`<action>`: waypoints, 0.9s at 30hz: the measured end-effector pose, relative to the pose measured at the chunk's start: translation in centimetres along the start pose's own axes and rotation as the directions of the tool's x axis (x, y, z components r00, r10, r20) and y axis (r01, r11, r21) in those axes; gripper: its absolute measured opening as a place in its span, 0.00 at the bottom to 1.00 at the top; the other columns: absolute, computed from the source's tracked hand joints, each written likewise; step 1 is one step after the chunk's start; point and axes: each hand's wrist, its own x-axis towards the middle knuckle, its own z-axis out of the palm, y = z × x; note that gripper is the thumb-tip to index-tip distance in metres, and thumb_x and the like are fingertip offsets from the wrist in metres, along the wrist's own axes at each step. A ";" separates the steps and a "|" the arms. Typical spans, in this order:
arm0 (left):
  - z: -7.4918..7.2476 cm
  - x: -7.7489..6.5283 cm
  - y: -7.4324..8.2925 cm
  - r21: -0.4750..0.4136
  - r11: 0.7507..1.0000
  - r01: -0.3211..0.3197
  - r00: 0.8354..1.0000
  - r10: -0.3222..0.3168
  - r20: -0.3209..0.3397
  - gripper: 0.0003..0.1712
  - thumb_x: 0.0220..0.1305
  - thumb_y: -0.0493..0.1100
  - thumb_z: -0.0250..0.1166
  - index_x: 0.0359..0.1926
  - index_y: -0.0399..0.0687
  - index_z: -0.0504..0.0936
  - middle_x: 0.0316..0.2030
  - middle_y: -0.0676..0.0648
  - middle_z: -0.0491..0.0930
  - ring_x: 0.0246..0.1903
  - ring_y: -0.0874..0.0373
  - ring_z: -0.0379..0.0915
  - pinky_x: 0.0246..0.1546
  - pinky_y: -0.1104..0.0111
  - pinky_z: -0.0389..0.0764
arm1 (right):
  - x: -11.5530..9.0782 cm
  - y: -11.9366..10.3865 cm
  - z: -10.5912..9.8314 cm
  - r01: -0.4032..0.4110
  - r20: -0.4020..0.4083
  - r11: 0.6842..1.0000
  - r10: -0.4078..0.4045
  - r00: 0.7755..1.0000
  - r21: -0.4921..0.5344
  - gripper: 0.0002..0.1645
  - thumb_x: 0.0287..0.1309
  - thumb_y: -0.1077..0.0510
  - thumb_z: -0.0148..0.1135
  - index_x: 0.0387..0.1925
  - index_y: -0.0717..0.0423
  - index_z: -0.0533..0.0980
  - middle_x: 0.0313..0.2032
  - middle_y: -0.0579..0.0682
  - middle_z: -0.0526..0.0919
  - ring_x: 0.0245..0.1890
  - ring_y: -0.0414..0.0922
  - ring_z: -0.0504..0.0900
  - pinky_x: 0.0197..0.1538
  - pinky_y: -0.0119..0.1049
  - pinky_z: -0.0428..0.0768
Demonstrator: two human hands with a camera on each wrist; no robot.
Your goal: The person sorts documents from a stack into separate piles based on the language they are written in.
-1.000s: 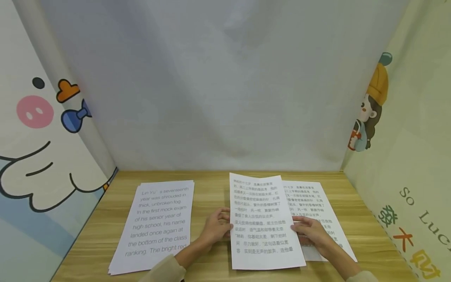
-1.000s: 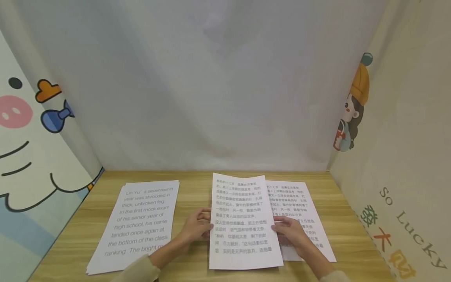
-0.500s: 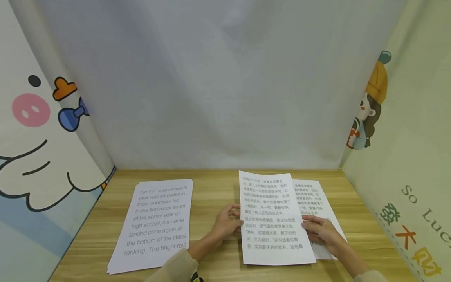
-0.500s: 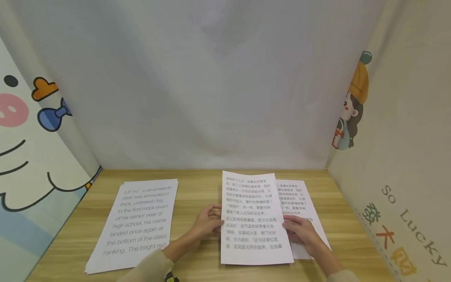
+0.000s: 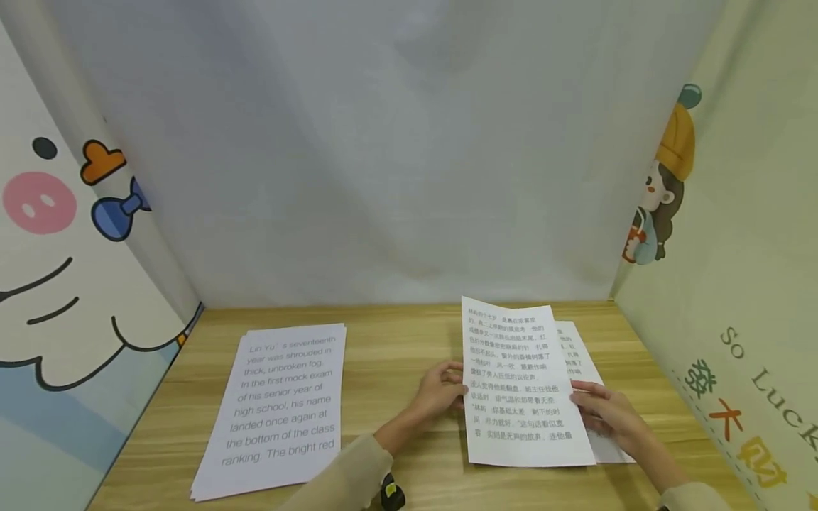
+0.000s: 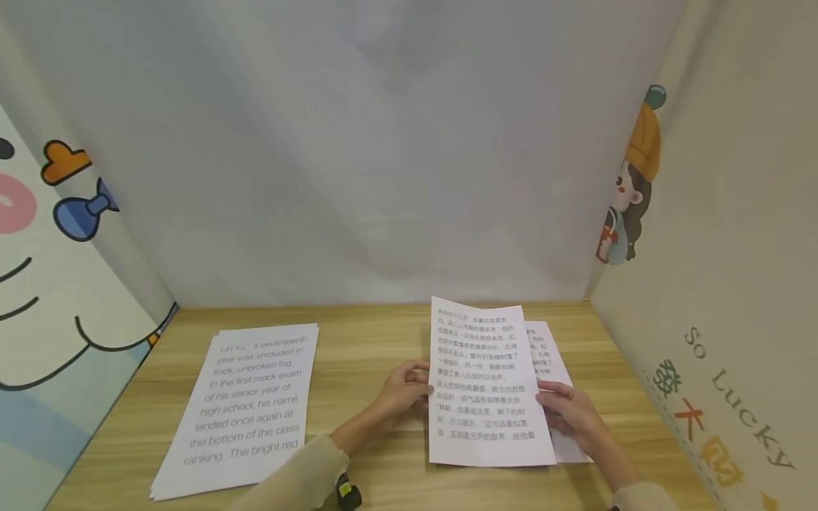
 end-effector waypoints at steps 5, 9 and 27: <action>1.6 0.8 0.6 -0.008 1.000 0.028 1.000 -0.028 0.006 0.23 0.61 0.29 0.63 0.58 0.35 0.77 0.40 0.42 0.81 0.31 0.57 0.81 0.35 0.63 0.89 | -0.1 -1.3 -1.8 0.019 -0.005 0.997 -0.019 1.000 -0.070 0.34 0.70 0.55 0.62 0.71 0.66 0.66 0.37 0.34 0.86 0.37 0.33 0.84 0.42 0.28 0.85; 2.8 1.3 1.0 -0.003 1.000 0.027 1.000 -0.027 0.005 0.21 0.62 0.29 0.63 0.57 0.34 0.78 0.40 0.42 0.82 0.31 0.58 0.82 0.35 0.64 0.89 | 0.1 -2.1 -3.2 0.027 -0.016 0.994 -0.029 0.999 -0.103 0.33 0.71 0.53 0.62 0.70 0.63 0.68 0.37 0.32 0.84 0.38 0.33 0.82 0.43 0.27 0.84; 6.9 3.2 1.1 -0.059 0.998 0.020 0.999 -0.022 -0.031 0.13 0.62 0.28 0.64 0.48 0.34 0.80 0.33 0.42 0.85 0.26 0.58 0.82 0.32 0.65 0.90 | 1.1 -1.5 -8.0 0.001 0.041 0.999 0.000 0.999 -0.037 0.10 0.72 0.56 0.61 0.50 0.41 0.82 0.35 0.34 0.87 0.37 0.35 0.87 0.42 0.31 0.86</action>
